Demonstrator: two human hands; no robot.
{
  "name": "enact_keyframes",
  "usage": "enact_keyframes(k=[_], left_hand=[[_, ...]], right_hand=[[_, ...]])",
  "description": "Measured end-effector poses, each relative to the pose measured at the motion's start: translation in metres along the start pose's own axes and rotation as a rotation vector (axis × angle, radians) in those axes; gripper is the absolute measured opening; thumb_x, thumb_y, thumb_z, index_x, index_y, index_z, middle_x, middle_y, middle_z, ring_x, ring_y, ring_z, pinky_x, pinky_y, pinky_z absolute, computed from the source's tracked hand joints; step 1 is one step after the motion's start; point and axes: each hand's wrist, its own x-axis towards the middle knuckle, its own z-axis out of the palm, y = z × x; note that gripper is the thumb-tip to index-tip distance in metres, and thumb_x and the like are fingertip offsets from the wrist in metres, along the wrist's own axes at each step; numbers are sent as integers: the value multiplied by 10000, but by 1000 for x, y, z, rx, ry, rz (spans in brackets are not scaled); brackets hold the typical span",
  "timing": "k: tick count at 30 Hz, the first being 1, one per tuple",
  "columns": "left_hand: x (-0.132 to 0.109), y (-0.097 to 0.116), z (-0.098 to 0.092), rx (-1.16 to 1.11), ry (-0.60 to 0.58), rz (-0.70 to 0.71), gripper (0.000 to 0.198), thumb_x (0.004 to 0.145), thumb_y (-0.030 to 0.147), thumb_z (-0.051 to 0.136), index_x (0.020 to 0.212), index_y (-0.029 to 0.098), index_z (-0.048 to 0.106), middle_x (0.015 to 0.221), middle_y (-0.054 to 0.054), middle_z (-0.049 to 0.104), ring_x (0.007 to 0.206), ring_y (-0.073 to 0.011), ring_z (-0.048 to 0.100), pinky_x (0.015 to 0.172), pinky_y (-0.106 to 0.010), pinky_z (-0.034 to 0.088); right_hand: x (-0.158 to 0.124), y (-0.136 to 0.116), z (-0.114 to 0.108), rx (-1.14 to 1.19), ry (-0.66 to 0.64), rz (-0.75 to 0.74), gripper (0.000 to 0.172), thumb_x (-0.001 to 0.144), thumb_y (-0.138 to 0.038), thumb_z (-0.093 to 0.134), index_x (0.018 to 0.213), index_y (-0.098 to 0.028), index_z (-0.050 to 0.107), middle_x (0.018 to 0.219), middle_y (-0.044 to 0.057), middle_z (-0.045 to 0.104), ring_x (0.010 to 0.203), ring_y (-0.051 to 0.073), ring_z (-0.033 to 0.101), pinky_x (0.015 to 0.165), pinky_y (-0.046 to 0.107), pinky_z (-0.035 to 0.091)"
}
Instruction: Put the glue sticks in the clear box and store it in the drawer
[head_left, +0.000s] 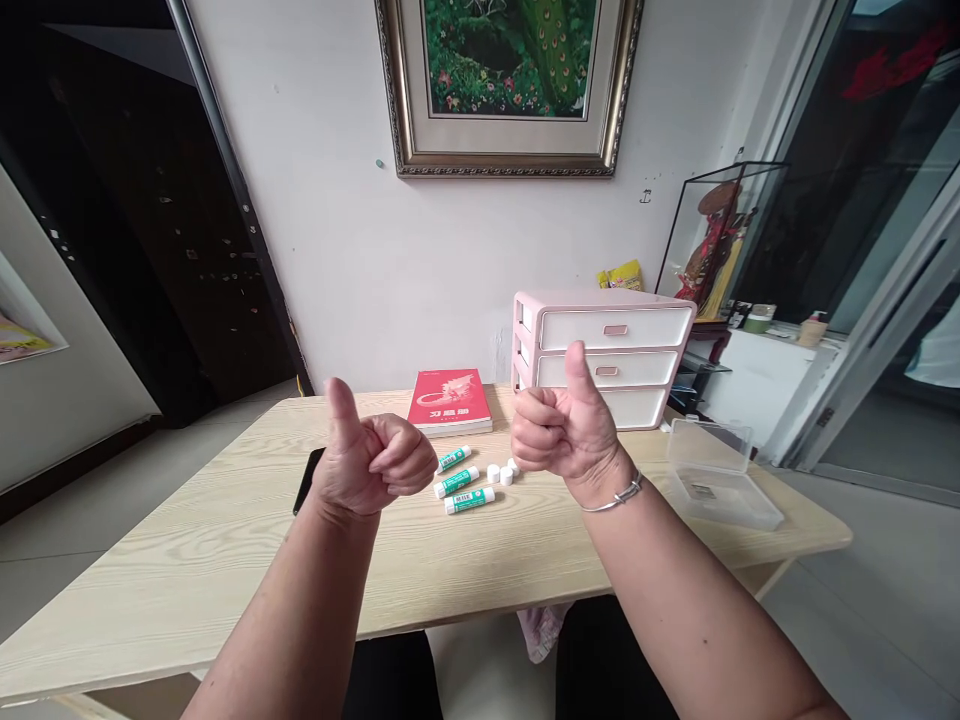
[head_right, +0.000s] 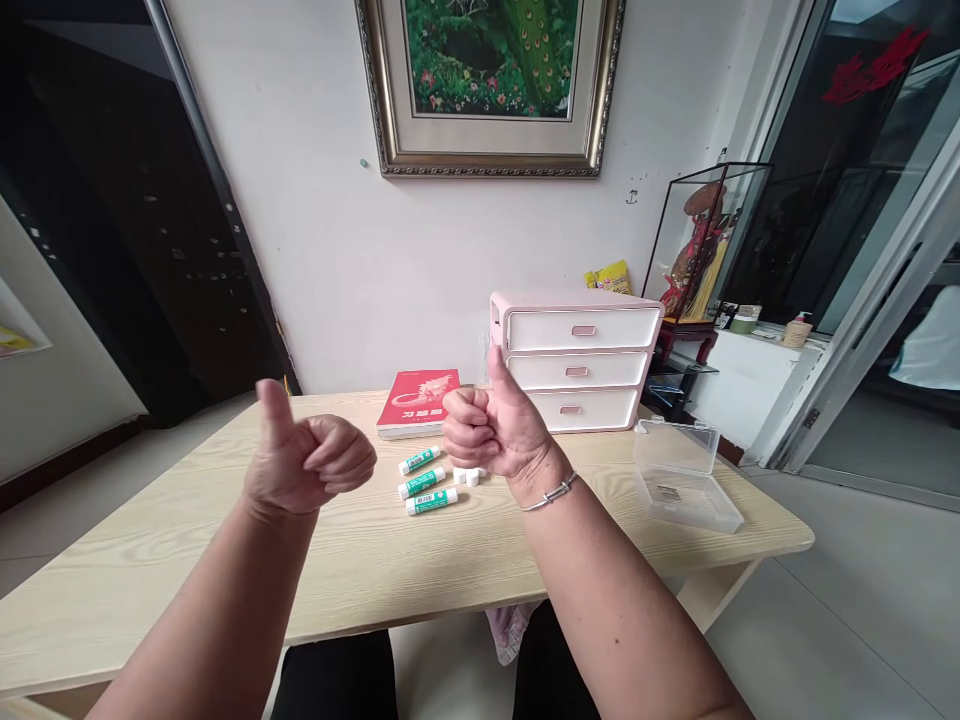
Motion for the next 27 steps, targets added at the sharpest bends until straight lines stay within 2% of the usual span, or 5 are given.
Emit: enact_keyframes(k=[5, 8, 15, 23, 27], left_hand=[[-1, -47, -38, 628, 601, -157, 446, 896, 580, 524, 716, 176, 576, 583, 17, 490, 525, -115, 451, 525, -238, 401], [1, -78, -56, 1107, 714, -363, 345, 869, 497, 558, 920, 174, 667, 816, -41, 663, 749, -183, 618, 681, -283, 483], [7, -128, -96, 1350, 717, -526, 382, 845, 290, 589, 1193, 146, 655, 1282, -153, 625, 1186, -286, 578, 993, -356, 418], [18, -150, -116, 1516, 632, -644, 447, 848, 344, 610, 1264, 181, 627, 1270, -153, 618, 1220, -306, 531, 1004, -360, 395], [24, -152, -115, 1527, 627, -682, 349, 826, 302, 618, 1151, 188, 680, 1186, -159, 644, 1186, -322, 539, 981, -379, 402]], right_hand=[[-7, 37, -52, -695, 698, 241, 457, 886, -636, 498, 751, -200, 491, 549, -73, 430, 429, 72, 310, 438, 196, 269], [-18, 68, -89, -1199, 948, 446, 255, 912, -406, 507, 915, -181, 626, 778, 19, 613, 609, 124, 514, 584, 243, 404], [-44, 104, -126, -1386, 818, 585, 458, 770, -34, 523, 1151, -219, 697, 1163, 91, 637, 1033, 205, 588, 874, 279, 410], [-52, 124, -148, -1637, 529, 665, 409, 826, -86, 541, 1178, -216, 701, 1077, 116, 639, 1026, 227, 590, 901, 300, 406], [-51, 119, -147, -1641, 550, 654, 350, 824, -113, 555, 1134, -183, 700, 1082, 128, 656, 1018, 233, 605, 899, 310, 410]])
